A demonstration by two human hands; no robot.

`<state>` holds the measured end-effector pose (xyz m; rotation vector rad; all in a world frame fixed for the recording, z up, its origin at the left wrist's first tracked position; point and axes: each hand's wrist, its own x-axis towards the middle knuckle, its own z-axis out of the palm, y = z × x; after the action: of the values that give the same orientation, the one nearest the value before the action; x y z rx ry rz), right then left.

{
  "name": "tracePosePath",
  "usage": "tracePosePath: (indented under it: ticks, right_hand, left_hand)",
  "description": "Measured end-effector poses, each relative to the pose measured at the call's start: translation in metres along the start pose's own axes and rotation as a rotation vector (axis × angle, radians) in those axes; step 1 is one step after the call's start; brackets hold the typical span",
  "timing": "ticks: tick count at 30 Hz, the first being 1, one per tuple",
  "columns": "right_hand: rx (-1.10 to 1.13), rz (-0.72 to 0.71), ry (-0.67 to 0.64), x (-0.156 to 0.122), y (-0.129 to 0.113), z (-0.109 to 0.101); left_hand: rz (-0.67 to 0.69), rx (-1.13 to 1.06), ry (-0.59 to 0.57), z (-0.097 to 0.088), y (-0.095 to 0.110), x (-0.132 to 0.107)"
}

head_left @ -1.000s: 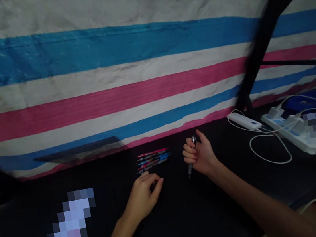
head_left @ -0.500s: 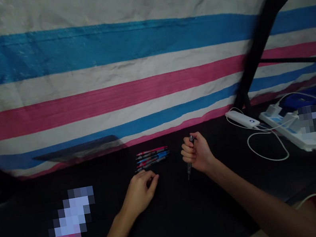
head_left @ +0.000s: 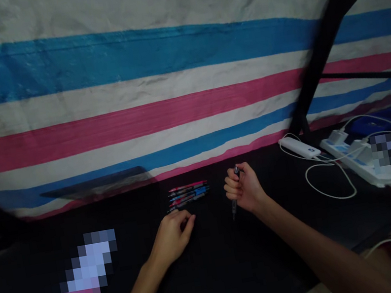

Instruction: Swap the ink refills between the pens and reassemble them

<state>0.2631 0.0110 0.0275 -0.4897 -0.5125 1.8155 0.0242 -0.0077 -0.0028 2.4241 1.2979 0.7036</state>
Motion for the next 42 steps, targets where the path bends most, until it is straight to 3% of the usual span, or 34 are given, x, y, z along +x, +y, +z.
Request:
tracePosePath:
  ticks: [9, 12, 15, 19, 22, 25, 32, 42]
  right_hand:
    - [-0.111, -0.04, 0.022, 0.0, -0.004, 0.004]
    - [-0.272, -0.065, 0.139, 0.008, -0.005, -0.003]
    - [-0.64, -0.202, 0.32, 0.017, -0.002, -0.021]
    - [-1.216, -0.329, 0.348, 0.022, 0.0, -0.045]
    - [-1.604, -0.304, 0.39, 0.019, -0.001, -0.046]
    - [-1.96, -0.168, 0.481, 0.015, -0.003, -0.04]
    - [-2.06, -0.056, 0.528, 0.013, -0.007, -0.036]
    - [-2.069, -0.05, 0.52, 0.011, -0.012, -0.036]
  left_hand:
    - [0.0, 0.0, 0.06, -0.002, -0.001, 0.001]
    - [0.008, -0.001, 0.083, -0.003, -0.003, 0.001]
    - [0.042, 0.029, 0.126, -0.003, -0.005, 0.002]
    - [-0.001, 0.145, 0.206, -0.002, -0.01, 0.002]
    - [-0.065, 0.23, 0.208, -0.002, -0.013, 0.001]
    - [-0.11, 0.257, 0.182, -0.001, -0.015, 0.0]
    - [-0.168, 0.263, 0.13, 0.002, -0.02, 0.001]
    - [-0.172, 0.193, 0.116, 0.002, -0.022, 0.001]
